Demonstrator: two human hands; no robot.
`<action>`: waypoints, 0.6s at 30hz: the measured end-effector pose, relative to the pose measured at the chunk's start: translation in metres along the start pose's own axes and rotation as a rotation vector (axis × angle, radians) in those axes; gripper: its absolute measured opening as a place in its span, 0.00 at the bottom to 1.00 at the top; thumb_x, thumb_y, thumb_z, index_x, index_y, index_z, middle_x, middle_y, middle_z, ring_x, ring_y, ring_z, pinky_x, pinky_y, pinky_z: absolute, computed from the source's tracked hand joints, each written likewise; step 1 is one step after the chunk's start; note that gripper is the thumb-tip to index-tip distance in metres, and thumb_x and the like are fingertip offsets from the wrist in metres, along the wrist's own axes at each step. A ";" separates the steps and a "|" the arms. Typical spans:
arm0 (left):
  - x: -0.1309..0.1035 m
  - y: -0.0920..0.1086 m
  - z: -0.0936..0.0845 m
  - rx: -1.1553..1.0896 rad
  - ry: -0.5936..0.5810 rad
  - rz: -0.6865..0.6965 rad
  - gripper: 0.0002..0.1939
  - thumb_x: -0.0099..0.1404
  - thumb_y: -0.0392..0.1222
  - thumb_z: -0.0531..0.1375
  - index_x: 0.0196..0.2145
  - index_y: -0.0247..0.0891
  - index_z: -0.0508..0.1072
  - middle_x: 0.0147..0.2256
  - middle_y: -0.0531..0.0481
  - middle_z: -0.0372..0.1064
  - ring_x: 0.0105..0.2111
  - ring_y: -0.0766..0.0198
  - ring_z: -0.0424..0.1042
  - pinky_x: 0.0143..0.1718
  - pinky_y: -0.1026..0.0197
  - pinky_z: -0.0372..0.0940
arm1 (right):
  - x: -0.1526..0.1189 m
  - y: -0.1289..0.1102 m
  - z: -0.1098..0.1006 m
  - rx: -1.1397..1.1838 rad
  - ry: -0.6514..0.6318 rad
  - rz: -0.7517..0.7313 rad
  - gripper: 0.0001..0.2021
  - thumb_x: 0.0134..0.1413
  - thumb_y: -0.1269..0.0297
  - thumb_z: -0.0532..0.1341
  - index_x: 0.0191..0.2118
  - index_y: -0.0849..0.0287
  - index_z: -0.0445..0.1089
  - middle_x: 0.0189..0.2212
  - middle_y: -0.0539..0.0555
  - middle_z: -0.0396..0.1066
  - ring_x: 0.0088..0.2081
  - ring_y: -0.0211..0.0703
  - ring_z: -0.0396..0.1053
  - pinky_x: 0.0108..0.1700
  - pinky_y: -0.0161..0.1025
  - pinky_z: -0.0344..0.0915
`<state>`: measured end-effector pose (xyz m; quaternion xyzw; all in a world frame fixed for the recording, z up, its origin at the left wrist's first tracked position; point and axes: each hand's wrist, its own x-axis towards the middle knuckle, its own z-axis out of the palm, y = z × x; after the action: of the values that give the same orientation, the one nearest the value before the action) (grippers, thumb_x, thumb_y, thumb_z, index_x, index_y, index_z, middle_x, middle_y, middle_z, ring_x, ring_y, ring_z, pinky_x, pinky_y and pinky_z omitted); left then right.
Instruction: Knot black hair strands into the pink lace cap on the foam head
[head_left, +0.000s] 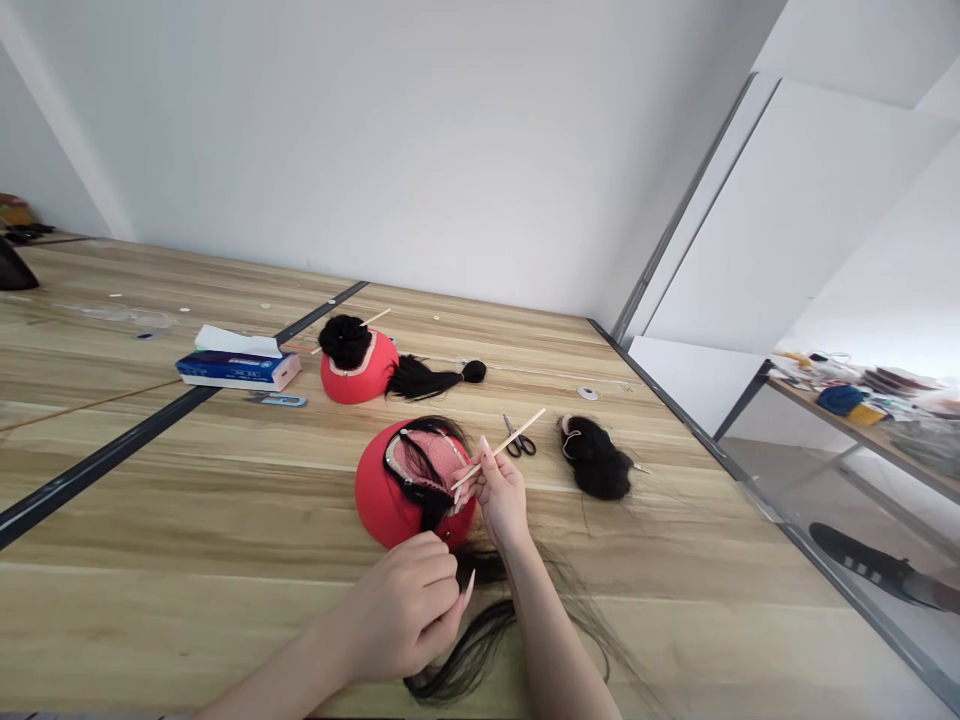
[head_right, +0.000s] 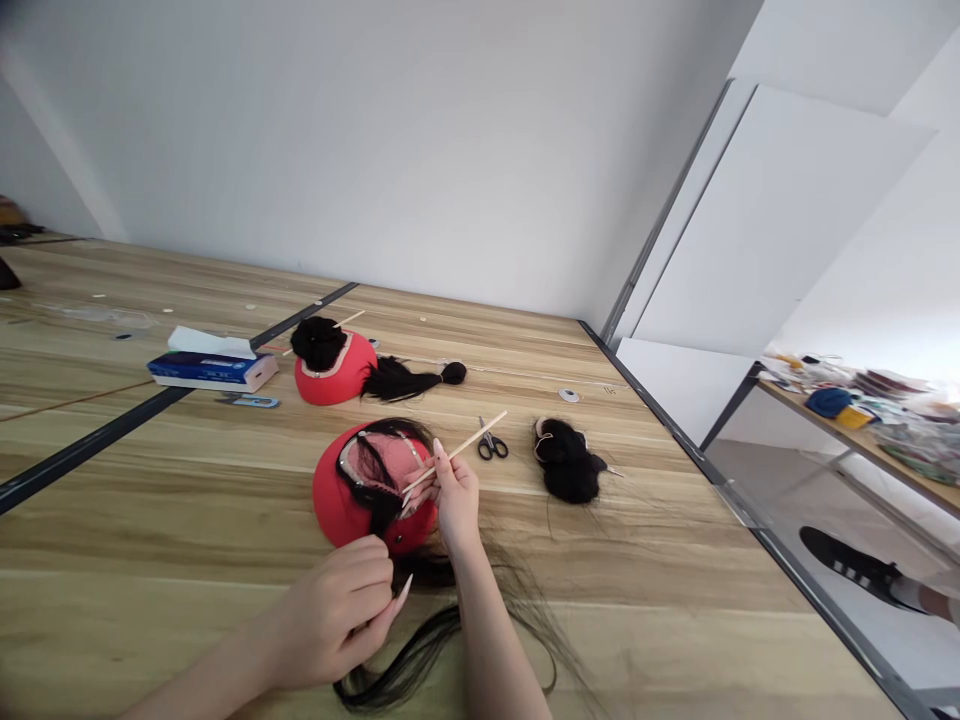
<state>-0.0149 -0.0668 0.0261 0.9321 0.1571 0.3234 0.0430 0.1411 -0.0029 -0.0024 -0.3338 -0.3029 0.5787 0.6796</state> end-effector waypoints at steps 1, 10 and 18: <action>-0.001 0.000 0.000 -0.004 0.001 -0.001 0.16 0.66 0.28 0.52 0.21 0.36 0.60 0.22 0.52 0.57 0.25 0.65 0.51 0.27 0.60 0.50 | 0.000 0.000 0.000 -0.009 0.007 0.004 0.21 0.42 0.46 0.70 0.26 0.61 0.67 0.17 0.52 0.74 0.13 0.36 0.68 0.14 0.30 0.66; -0.002 0.000 0.001 0.004 0.015 -0.012 0.16 0.66 0.28 0.51 0.21 0.36 0.61 0.22 0.52 0.57 0.25 0.65 0.52 0.27 0.60 0.52 | -0.001 0.001 0.001 -0.065 0.038 -0.013 0.21 0.45 0.45 0.68 0.25 0.57 0.63 0.17 0.49 0.74 0.13 0.37 0.67 0.13 0.32 0.64; -0.004 0.000 0.003 0.025 -0.007 -0.022 0.16 0.67 0.28 0.52 0.21 0.36 0.62 0.22 0.52 0.58 0.25 0.65 0.54 0.28 0.60 0.55 | -0.002 0.001 -0.001 -0.044 0.048 -0.067 0.20 0.48 0.47 0.68 0.26 0.58 0.64 0.18 0.49 0.74 0.13 0.35 0.66 0.15 0.30 0.65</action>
<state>-0.0162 -0.0685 0.0217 0.9320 0.1712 0.3175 0.0353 0.1412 -0.0050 -0.0036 -0.3522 -0.3102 0.5407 0.6981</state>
